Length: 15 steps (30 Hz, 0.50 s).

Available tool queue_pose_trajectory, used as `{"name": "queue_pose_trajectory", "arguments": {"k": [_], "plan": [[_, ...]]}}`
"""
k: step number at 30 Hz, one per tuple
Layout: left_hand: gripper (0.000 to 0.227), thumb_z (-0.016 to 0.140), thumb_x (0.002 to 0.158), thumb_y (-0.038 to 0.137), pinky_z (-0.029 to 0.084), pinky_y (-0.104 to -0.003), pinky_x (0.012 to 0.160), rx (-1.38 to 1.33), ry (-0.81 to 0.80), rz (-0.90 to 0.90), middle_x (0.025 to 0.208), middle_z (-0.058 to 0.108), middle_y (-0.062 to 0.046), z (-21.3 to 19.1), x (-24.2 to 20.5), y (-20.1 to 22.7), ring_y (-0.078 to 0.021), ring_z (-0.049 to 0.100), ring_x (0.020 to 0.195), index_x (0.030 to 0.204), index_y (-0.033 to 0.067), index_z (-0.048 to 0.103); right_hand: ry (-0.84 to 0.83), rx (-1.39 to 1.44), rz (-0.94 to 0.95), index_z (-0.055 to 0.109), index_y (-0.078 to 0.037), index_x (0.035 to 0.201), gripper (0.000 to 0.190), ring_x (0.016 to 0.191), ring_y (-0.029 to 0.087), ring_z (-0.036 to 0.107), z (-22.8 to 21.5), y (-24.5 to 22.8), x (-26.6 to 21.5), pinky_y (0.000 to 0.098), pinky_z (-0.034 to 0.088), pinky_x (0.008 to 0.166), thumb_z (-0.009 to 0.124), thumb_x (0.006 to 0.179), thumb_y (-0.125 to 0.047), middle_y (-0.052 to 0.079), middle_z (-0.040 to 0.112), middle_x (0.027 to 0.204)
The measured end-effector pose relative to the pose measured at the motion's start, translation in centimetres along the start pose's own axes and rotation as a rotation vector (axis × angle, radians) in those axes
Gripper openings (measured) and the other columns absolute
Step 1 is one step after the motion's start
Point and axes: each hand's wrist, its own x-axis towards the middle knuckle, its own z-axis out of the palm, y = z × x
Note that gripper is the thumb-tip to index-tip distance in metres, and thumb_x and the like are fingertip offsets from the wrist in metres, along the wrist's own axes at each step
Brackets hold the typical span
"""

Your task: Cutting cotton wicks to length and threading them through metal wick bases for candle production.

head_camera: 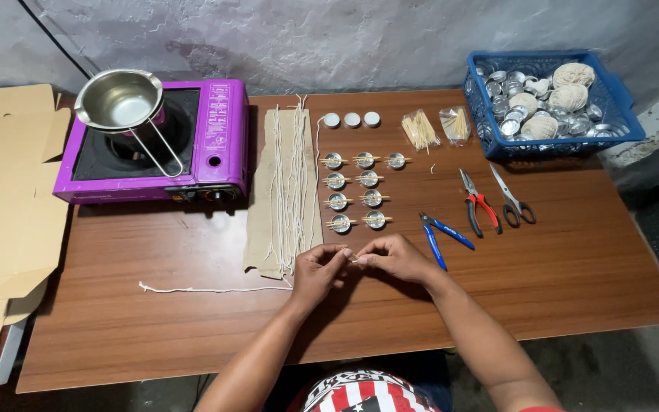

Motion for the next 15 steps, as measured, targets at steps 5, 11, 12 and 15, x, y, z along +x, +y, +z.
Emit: {"name": "queue_pose_trajectory", "arguments": {"k": [5, 11, 12, 15], "plan": [[0.018, 0.082, 0.088, 0.01, 0.063, -0.031, 0.042, -0.018, -0.006, -0.005, 0.075, 0.076, -0.021, 0.4, -0.6, 0.8, -0.0221, 0.072, 0.058, 0.102, -0.0007, 0.078, -0.007, 0.073, 0.031, 0.082, -0.004, 0.099, 0.014, 0.075, 0.011, 0.068, -0.2, -0.8, -0.6, 0.0267, 0.057, 0.072, 0.08, 0.086, -0.008, 0.009, 0.08, 0.08], [0.017, 0.081, 0.089, 0.011, 0.063, -0.031, 0.042, -0.032, -0.005, -0.012, 0.078, 0.077, -0.019, 0.1, -0.3, 0.3, -0.0224, 0.074, 0.061, 0.102, 0.0006, 0.078, -0.017, 0.061, 0.034, 0.081, -0.003, 0.098, 0.014, 0.071, 0.012, 0.067, -0.4, -0.9, -0.8, 0.027, 0.056, 0.068, 0.078, 0.086, -0.007, 0.009, 0.079, 0.079], [0.017, 0.081, 0.089, 0.011, 0.063, -0.03, 0.042, -0.04, -0.007, -0.016, 0.078, 0.077, -0.019, 0.1, -0.4, 0.6, -0.0223, 0.075, 0.062, 0.102, 0.0007, 0.077, -0.019, 0.061, 0.034, 0.081, -0.002, 0.098, 0.014, 0.071, 0.013, 0.067, -0.5, -0.8, -0.7, 0.028, 0.057, 0.068, 0.079, 0.085, -0.006, 0.01, 0.079, 0.079], [0.015, 0.081, 0.089, 0.01, 0.062, -0.032, 0.041, -0.015, -0.007, 0.042, 0.081, 0.078, -0.019, 0.1, -0.3, 0.0, -0.0221, 0.075, 0.063, 0.101, 0.0009, 0.078, 0.001, 0.079, 0.033, 0.08, -0.002, 0.098, 0.013, 0.071, 0.013, 0.067, -0.4, -0.7, -0.6, 0.0273, 0.056, 0.067, 0.079, 0.086, -0.007, 0.011, 0.079, 0.078]]}}
